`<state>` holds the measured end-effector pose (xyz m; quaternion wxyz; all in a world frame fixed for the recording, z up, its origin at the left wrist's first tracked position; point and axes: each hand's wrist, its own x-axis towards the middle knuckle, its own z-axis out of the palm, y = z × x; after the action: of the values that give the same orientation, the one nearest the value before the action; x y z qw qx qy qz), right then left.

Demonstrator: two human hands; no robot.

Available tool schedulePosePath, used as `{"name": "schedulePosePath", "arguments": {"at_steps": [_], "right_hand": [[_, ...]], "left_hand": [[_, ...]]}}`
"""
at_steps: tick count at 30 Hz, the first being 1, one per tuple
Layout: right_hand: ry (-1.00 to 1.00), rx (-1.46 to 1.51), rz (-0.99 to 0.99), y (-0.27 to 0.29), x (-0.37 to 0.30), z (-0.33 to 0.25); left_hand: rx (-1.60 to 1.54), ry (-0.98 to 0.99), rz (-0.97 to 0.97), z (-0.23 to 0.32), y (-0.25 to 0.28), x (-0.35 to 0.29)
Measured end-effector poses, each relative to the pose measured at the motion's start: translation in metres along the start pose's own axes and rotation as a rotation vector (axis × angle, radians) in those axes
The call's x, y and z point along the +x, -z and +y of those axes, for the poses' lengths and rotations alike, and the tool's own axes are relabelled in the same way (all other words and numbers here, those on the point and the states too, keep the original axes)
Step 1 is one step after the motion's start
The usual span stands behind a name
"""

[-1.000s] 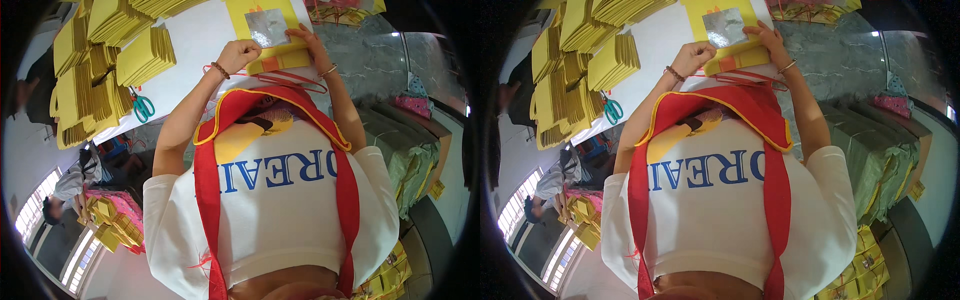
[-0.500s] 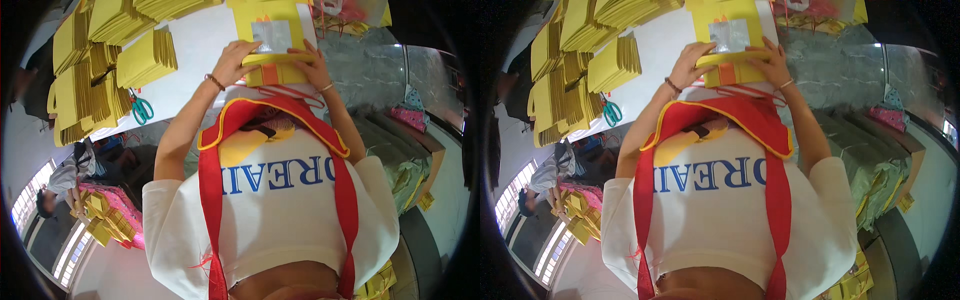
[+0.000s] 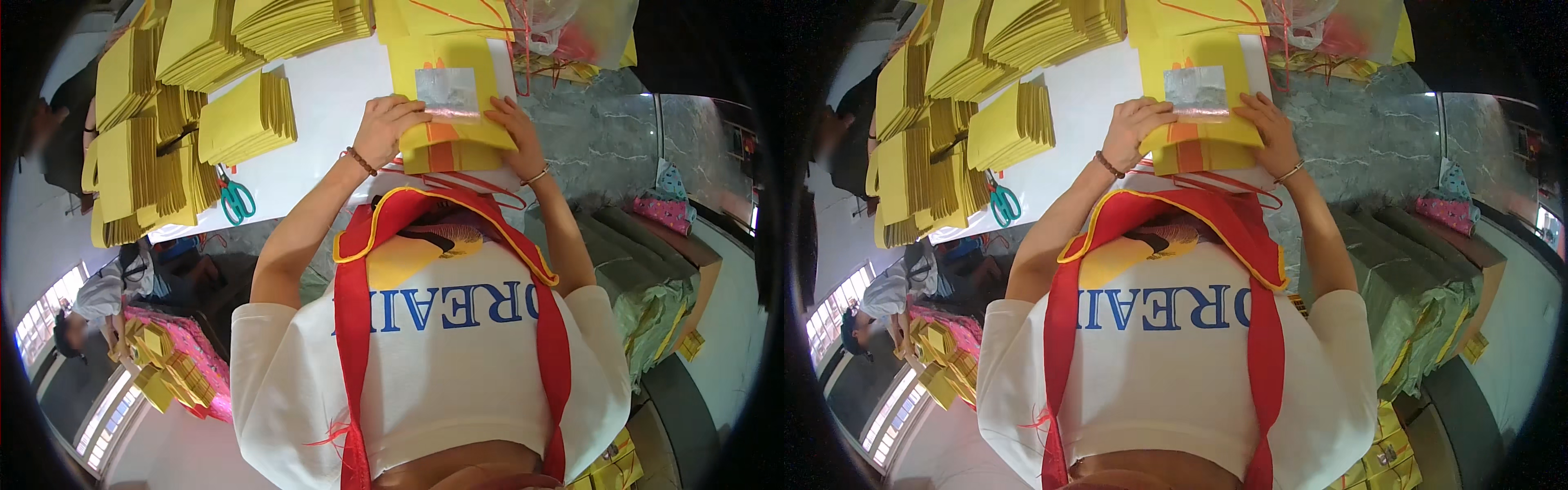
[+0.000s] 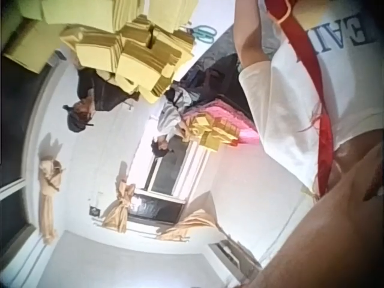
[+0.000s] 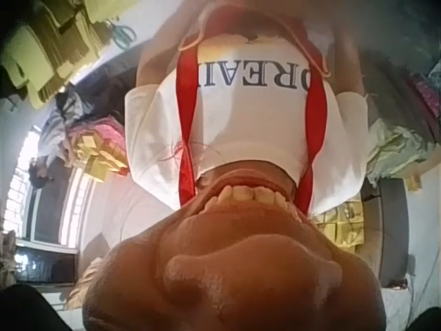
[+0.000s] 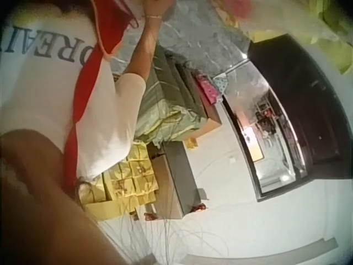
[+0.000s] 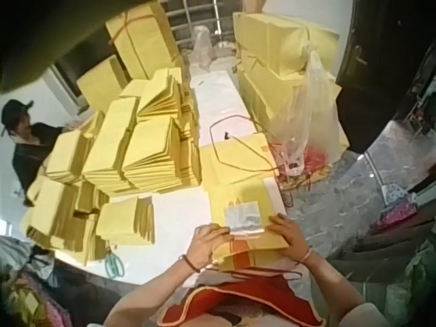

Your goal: Folding yellow joss paper and attaching silver foil square.

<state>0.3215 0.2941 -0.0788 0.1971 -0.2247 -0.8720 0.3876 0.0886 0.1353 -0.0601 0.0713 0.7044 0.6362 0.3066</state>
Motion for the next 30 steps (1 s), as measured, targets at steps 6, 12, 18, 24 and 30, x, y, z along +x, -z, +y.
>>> {"name": "schedulePosePath", "arguments": {"at_steps": [6,12,18,24,30], "right_hand": [[0.215,-0.262,0.011,0.021,0.0,-0.033],[-0.065,0.057,-0.196,0.009,-0.012,-0.03],[-0.416,0.239,0.091,-0.017,0.005,-0.022],[-0.498,0.211,0.208,-0.021,0.015,-0.03],[-0.554,0.093,0.228,-0.026,0.019,-0.03]], "left_hand": [[0.181,-0.109,0.102,0.022,0.017,-0.002],[-0.247,0.137,0.176,0.026,-0.002,-0.02],[-0.415,0.807,-0.08,0.016,0.002,0.007],[-0.506,0.885,-0.075,-0.001,-0.009,0.01],[-0.544,0.966,-0.093,0.008,0.003,0.021]]}}
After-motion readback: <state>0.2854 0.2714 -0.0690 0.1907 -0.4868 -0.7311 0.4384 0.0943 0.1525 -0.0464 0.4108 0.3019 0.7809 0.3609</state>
